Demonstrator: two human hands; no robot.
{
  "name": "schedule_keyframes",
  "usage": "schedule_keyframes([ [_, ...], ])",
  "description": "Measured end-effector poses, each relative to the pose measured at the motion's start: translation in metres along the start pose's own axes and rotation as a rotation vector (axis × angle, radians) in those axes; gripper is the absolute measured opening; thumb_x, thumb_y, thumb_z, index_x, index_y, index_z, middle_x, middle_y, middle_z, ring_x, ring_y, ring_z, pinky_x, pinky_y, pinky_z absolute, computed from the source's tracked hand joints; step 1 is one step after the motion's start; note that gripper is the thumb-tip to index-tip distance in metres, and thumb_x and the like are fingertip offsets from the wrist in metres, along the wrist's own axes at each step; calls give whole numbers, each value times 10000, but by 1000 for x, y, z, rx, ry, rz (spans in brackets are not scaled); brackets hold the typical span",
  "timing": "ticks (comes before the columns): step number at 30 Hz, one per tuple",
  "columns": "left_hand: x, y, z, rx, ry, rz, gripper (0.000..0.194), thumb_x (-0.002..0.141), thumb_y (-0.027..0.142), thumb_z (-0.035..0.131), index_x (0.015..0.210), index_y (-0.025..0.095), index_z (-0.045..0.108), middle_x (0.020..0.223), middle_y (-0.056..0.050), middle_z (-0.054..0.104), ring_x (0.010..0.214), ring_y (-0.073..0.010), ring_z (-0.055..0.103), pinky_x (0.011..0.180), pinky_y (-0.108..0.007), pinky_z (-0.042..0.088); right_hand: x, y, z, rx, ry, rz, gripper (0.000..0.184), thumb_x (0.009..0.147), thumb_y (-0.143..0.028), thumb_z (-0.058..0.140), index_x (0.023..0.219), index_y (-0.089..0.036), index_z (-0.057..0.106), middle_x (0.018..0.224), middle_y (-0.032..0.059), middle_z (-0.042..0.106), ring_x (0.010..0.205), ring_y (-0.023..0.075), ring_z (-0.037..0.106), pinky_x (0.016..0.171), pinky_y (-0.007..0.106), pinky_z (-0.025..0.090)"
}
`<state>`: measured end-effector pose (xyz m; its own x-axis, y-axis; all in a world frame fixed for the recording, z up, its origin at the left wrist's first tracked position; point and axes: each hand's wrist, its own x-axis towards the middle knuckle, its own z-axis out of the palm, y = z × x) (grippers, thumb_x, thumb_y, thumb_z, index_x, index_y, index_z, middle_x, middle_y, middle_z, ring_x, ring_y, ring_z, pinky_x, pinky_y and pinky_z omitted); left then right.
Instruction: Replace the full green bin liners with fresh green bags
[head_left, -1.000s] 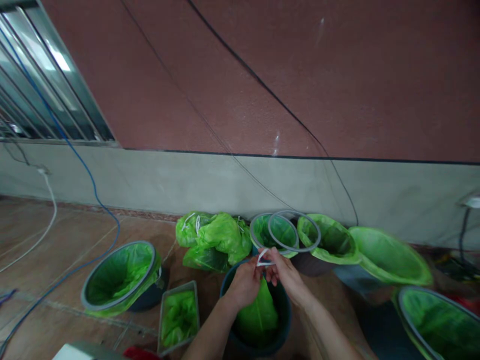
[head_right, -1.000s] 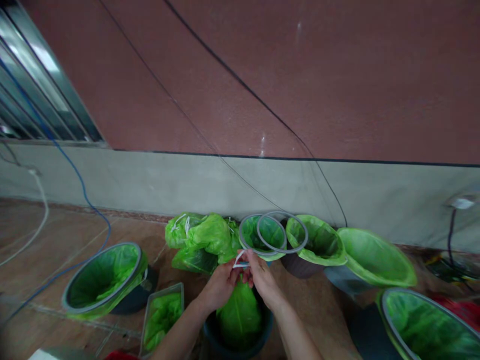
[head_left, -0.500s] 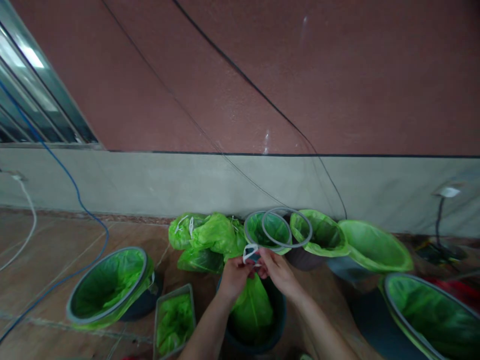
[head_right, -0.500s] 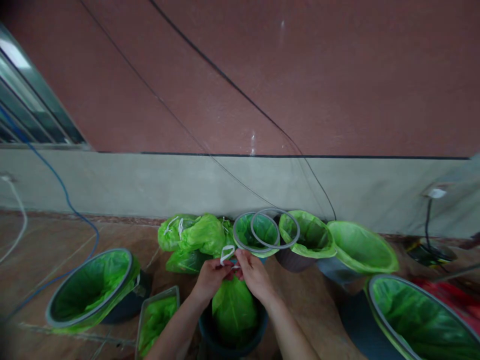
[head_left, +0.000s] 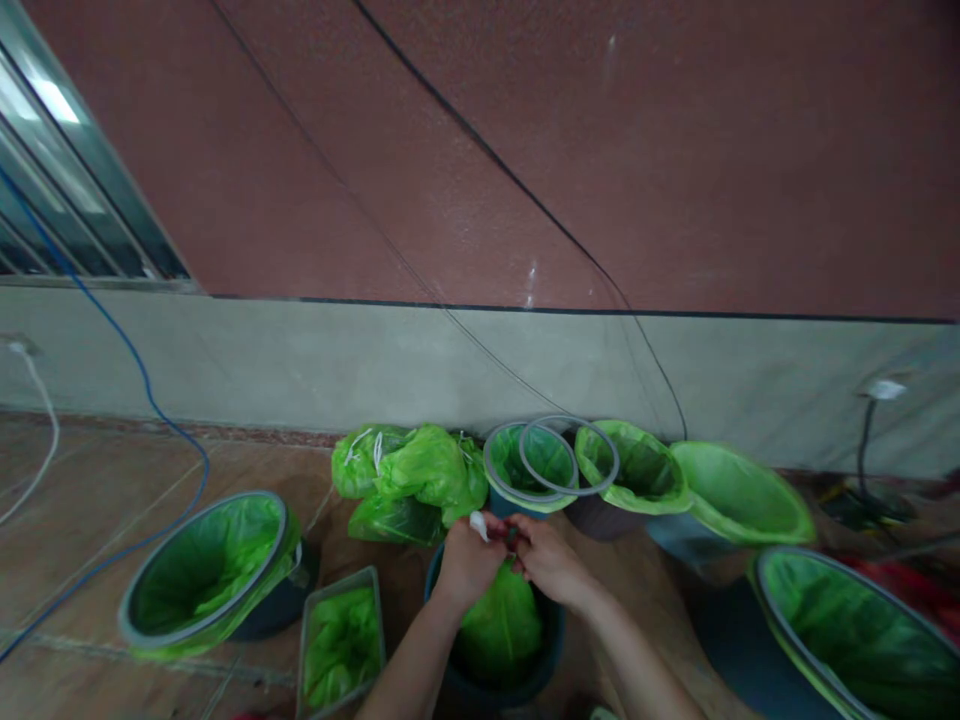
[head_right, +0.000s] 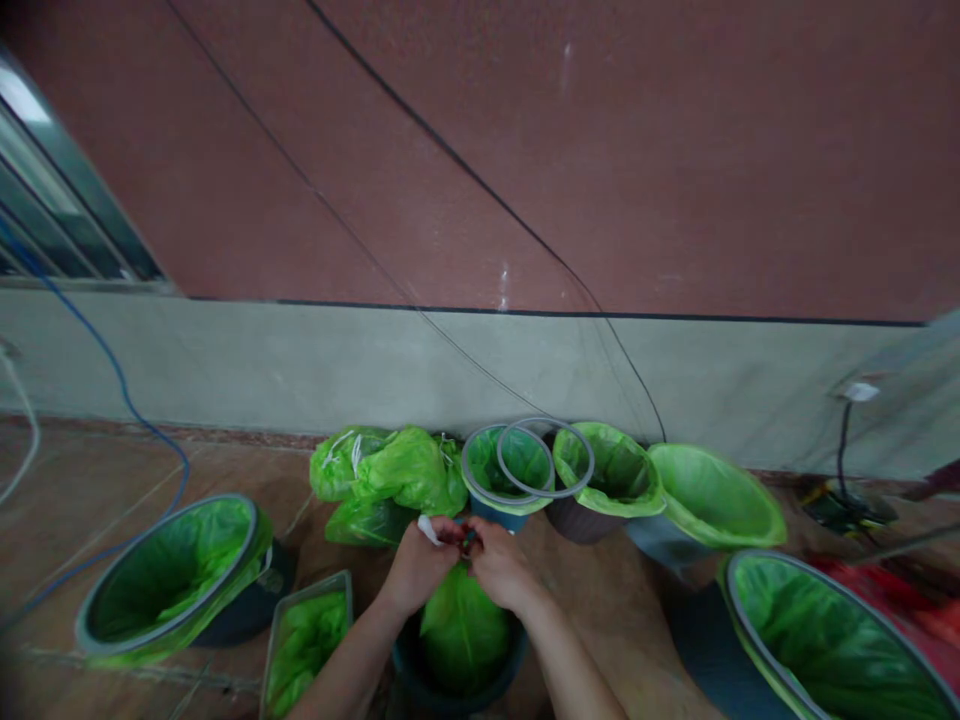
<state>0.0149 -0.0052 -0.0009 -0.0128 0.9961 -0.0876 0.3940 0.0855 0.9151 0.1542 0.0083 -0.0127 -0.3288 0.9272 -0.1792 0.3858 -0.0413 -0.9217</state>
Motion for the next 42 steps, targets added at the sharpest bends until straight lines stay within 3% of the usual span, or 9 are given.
schedule_keyframes([
  [5,-3,-1,2,33,54,43,236,657,12,460,684,164,638,658,-12,659,640,-135,600,615,-229,453,0,-3,3,-58,34,-100,253,739,-114,451,819,-212,670,758,31,666,568,138,560,539,240,403],
  [9,-4,-8,9,79,121,125,277,673,10,468,784,175,661,787,-25,691,768,-151,635,730,-259,485,-1,-9,1,-102,59,-126,287,734,-106,428,789,-220,686,676,18,657,648,170,588,625,264,420],
  [12,-6,-8,12,34,157,164,281,687,28,481,848,180,653,840,-26,691,818,-153,638,788,-271,492,-1,-11,-3,-148,72,-134,276,738,-119,435,774,-204,695,741,35,686,725,183,605,683,279,413],
  [17,-7,-5,14,-76,176,74,278,748,96,487,998,155,595,770,-17,650,660,-132,617,643,-243,492,0,-7,-10,-135,-2,-107,211,771,-201,449,654,-178,624,637,9,612,609,138,529,594,248,354],
  [22,-3,-7,10,-115,146,81,129,750,135,517,853,168,587,745,-10,635,663,-125,603,648,-236,475,-1,-11,-11,9,-5,9,214,760,-300,491,597,-180,559,517,-44,447,477,89,378,489,222,275],
  [31,-2,-3,3,-134,63,36,59,719,169,534,666,177,559,579,20,581,559,-113,516,554,-222,400,3,-5,-10,51,10,53,203,749,-281,508,650,-153,630,503,-40,474,459,85,404,472,216,272],
  [34,-2,-1,2,-165,-2,-1,64,710,167,530,653,178,558,546,26,568,521,-108,493,516,-219,376,3,-8,-11,-57,28,55,207,760,-226,474,662,-150,640,525,-22,514,478,98,441,495,227,301],
  [39,2,-2,0,-229,-54,-25,67,666,132,534,621,174,558,526,32,555,511,-103,493,510,-215,363,-4,-23,-14,-517,109,-177,188,801,-197,471,700,-163,625,716,39,624,685,151,557,650,267,357],
  [42,2,-2,-1,-249,-67,-37,61,669,139,535,626,174,557,525,27,563,512,-105,499,512,-216,364,-6,-25,-16,-574,83,-203,217,854,-217,440,723,-168,606,772,51,635,726,156,572,686,273,372],
])
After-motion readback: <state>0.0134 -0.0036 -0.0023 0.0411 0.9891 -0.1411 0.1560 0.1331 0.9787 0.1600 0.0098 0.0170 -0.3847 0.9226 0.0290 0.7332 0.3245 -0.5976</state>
